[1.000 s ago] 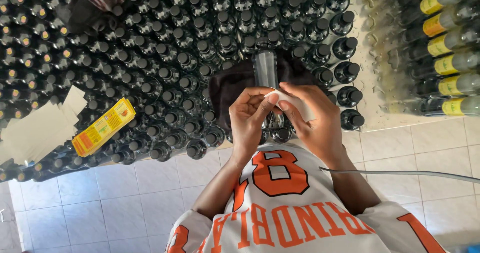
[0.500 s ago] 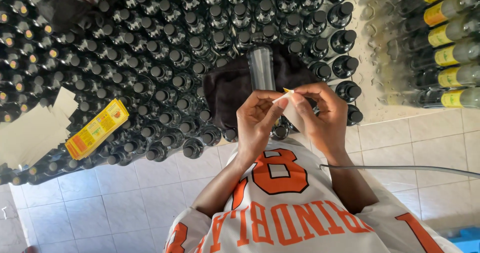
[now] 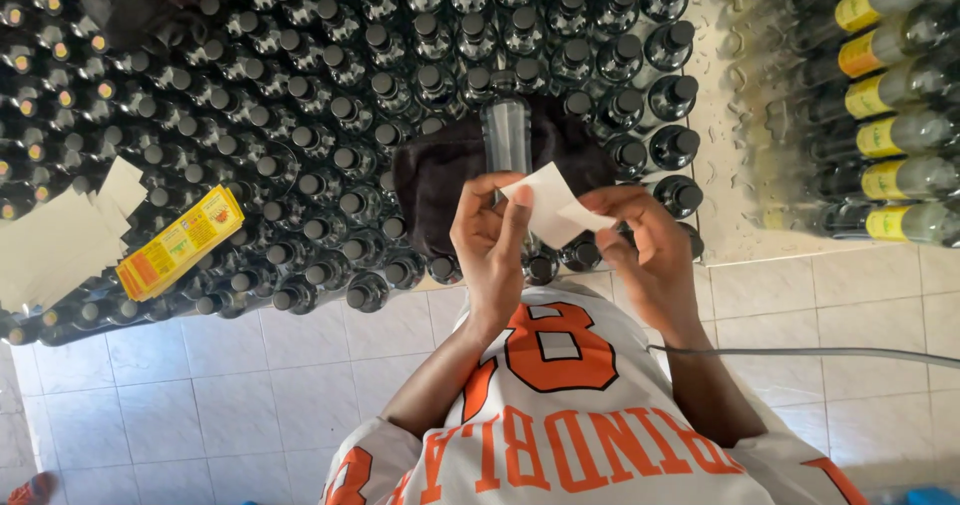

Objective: Manually applying adhesive labels to plastic bottles

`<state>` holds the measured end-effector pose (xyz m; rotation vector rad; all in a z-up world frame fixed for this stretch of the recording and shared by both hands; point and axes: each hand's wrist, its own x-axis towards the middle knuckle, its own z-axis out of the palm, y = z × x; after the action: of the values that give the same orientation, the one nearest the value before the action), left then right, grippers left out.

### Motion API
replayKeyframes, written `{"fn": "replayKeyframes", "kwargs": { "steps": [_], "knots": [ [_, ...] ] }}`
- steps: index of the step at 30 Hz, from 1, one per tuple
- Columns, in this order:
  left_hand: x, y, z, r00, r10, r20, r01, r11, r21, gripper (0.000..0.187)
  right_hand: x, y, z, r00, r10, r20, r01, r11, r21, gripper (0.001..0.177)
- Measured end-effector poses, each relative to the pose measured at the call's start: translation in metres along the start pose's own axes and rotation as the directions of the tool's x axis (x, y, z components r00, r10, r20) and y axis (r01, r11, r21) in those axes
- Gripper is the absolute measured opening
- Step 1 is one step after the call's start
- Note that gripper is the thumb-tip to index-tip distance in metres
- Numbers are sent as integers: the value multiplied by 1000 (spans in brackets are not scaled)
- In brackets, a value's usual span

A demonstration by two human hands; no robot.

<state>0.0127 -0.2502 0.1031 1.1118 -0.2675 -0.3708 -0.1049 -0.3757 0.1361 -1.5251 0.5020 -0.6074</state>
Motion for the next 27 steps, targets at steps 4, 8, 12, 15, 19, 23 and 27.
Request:
{"fn": "replayKeyframes", "kwargs": {
  "steps": [4, 8, 12, 15, 19, 23, 27],
  "knots": [
    [-2, 1, 18, 1000, 11, 27, -11, 1000, -1, 27, 3, -16, -18, 994, -14, 109, 20, 998, -52, 29],
    [-11, 9, 44, 993, 13, 113, -15, 1000, 18, 42, 11, -26, -39, 998, 6, 59, -8, 1000, 26, 36],
    [-17, 4, 55, 984, 38, 173, -48, 998, 50, 44, 12, -16, -53, 994, -28, 104, 31, 999, -27, 24],
    [-21, 2, 59, 979, 136, 154, -159, 976, 148, 46, 8, -9, -59, 997, -6, 77, 6, 1000, -9, 18],
    [-34, -8, 58, 853, 493, 170, -511, 726, 460, 22, 0, 9, -66, 994, -29, -106, 38, 995, 93, 24],
    [-45, 26, 85, 864, 409, 294, -479, 847, 231, 36, -7, 0, -53, 978, -135, -159, 154, 982, 109, 25],
    [-57, 21, 83, 877, 379, 297, -451, 862, 231, 48, -15, -25, -41, 975, -202, -89, 203, 979, -7, 20]
  ]
}}
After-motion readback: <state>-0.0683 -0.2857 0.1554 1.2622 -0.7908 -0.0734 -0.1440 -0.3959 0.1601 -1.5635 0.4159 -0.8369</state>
